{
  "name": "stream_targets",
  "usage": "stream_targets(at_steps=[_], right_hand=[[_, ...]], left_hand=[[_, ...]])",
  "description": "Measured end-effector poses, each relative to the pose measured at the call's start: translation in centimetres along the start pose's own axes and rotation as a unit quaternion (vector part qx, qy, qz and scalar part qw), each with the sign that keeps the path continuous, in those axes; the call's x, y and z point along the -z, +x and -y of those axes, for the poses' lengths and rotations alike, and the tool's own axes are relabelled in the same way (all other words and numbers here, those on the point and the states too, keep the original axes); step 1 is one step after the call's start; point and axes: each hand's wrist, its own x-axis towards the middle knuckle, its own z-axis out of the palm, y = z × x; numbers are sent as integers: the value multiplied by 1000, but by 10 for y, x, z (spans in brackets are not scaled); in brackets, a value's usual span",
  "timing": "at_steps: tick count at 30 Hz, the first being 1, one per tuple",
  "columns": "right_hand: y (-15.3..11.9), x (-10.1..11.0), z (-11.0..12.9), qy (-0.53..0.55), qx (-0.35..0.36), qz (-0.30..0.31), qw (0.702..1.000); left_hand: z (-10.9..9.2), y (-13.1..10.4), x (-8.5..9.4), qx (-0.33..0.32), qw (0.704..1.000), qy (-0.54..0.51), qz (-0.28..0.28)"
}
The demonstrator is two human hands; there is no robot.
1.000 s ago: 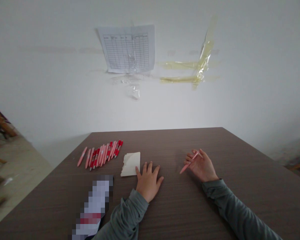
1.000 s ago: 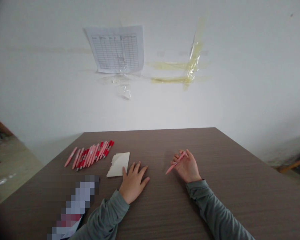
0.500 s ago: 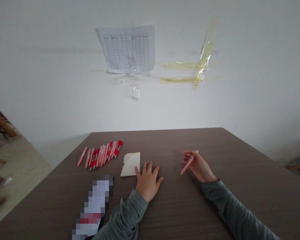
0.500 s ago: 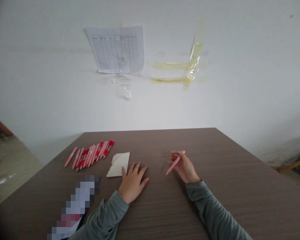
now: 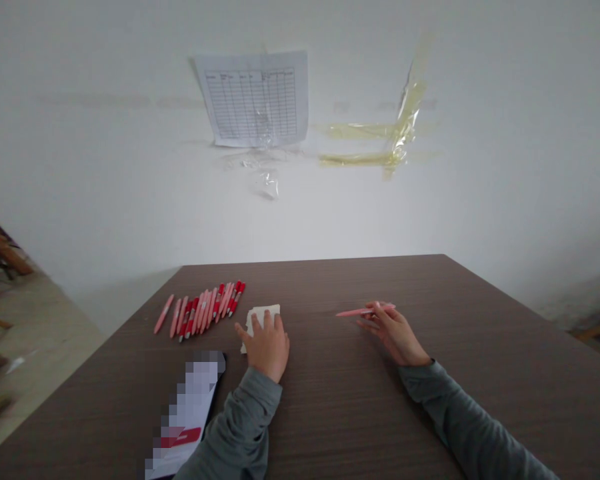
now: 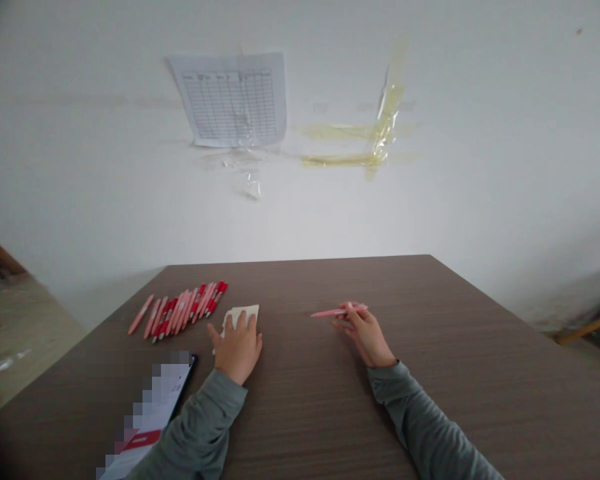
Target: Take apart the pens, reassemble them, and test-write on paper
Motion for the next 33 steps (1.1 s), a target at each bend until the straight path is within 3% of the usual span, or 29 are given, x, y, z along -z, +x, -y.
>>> stream_targets(at_steps=[4, 8, 16, 27, 33], right_hand=[[-1, -1, 1, -31, 30, -14, 999], [-3, -4, 4, -57, 41, -24, 997], [3, 4, -1, -142, 92, -38, 985], [3, 4, -5, -167, 61, 13, 984], [1, 4, -5, -281, 105, 29, 953]], left_hand=[[3, 2, -2, 35, 998, 18, 41], [4, 2, -3, 30, 997, 12, 64], [-1, 0, 0, -49, 993, -60, 86], [-13, -9, -3, -175, 959, -173, 141], [-20, -13, -1, -201, 943, -219, 152]])
